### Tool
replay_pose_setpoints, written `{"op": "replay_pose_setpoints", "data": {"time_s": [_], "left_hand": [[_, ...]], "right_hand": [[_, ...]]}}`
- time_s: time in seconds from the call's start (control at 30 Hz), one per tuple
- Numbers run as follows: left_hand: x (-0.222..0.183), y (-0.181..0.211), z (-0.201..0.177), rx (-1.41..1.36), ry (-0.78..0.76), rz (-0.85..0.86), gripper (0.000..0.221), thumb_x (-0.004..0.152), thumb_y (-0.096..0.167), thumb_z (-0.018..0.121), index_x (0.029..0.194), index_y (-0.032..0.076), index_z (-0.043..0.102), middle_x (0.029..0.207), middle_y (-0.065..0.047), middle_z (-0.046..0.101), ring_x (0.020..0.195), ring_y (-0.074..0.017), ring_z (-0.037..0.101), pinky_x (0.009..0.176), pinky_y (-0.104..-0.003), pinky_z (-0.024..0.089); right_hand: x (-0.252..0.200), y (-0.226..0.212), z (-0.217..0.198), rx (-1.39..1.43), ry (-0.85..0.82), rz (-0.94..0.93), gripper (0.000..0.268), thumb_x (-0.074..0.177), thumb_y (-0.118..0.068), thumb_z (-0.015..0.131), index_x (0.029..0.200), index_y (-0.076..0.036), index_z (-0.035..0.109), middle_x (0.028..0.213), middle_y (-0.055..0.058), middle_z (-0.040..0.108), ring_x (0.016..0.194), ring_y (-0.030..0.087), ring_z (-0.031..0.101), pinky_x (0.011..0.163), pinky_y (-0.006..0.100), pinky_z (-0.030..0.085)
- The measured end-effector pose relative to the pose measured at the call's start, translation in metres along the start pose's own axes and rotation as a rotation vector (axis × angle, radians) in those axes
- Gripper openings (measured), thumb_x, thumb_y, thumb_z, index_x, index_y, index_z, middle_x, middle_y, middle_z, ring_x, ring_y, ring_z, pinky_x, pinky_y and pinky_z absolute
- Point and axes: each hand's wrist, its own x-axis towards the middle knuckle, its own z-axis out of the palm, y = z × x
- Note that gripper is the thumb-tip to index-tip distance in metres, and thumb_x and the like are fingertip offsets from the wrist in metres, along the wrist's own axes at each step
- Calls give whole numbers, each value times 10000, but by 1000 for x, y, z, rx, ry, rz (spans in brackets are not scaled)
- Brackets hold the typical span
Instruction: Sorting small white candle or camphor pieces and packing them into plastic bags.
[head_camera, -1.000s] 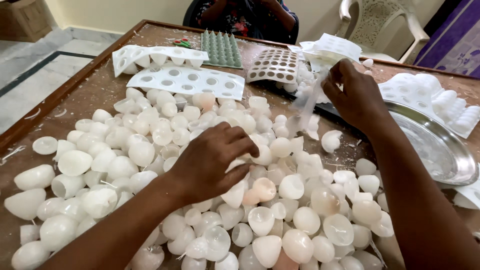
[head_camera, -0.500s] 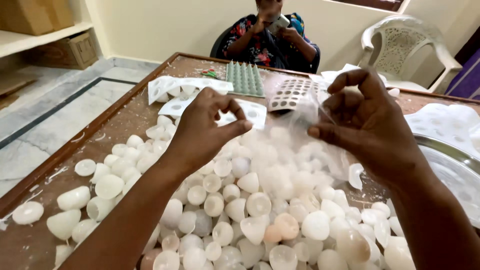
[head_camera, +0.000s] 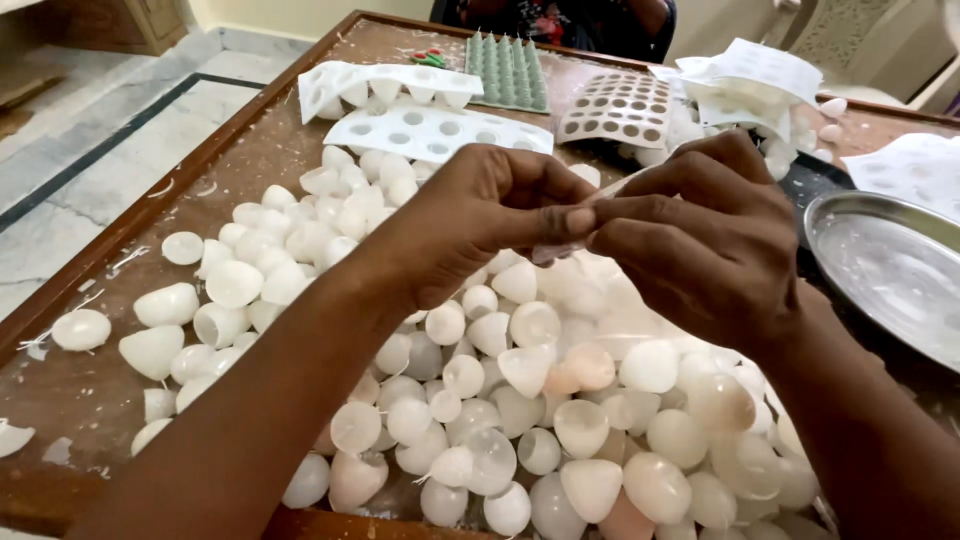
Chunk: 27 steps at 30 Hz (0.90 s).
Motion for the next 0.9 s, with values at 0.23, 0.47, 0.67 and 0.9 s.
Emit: {"op": "replay_pose_setpoints", "data": {"time_s": [0.23, 0.47, 0.67, 0.9], "left_hand": [[-16, 28, -2, 868, 479, 303, 79, 876, 74, 778, 932, 57, 726, 809, -31, 720, 682, -117, 666, 612, -268, 547], [-20, 31, 12, 1803, 585, 939, 151, 787, -10, 750, 735, 35, 615, 1049, -84, 712, 761, -223, 659, 556, -326, 516], [-21, 15, 39, 1542, 376, 312, 205, 722, -36, 656, 923, -4, 682, 1015, -154, 660, 899, -332, 660, 729, -427, 573], [-16, 8, 50, 1356, 175, 99, 179, 763, 15, 647, 938, 5, 684, 1064, -157, 657, 894, -361, 655, 766, -493, 551]], "right_hand": [[1, -13, 2, -253, -127, -68, 154, 933, -228, 840, 906, -117, 737, 737, 14, 706, 705, 149, 597, 855, 385, 424], [-3, -26, -1, -111, -353, 9, 168, 877, -210, 770, 1005, -101, 773, 926, 31, 735, 911, 203, 633, 926, 405, 436], [-38, -15, -20, -37, -196, 211, 120, 917, -107, 727, 1037, -108, 734, 1094, 75, 738, 1026, 243, 663, 885, 363, 504], [-53, -3, -35, 235, -572, 537, 150, 835, -158, 760, 977, -114, 781, 902, 13, 776, 796, 172, 742, 653, 339, 596]]}}
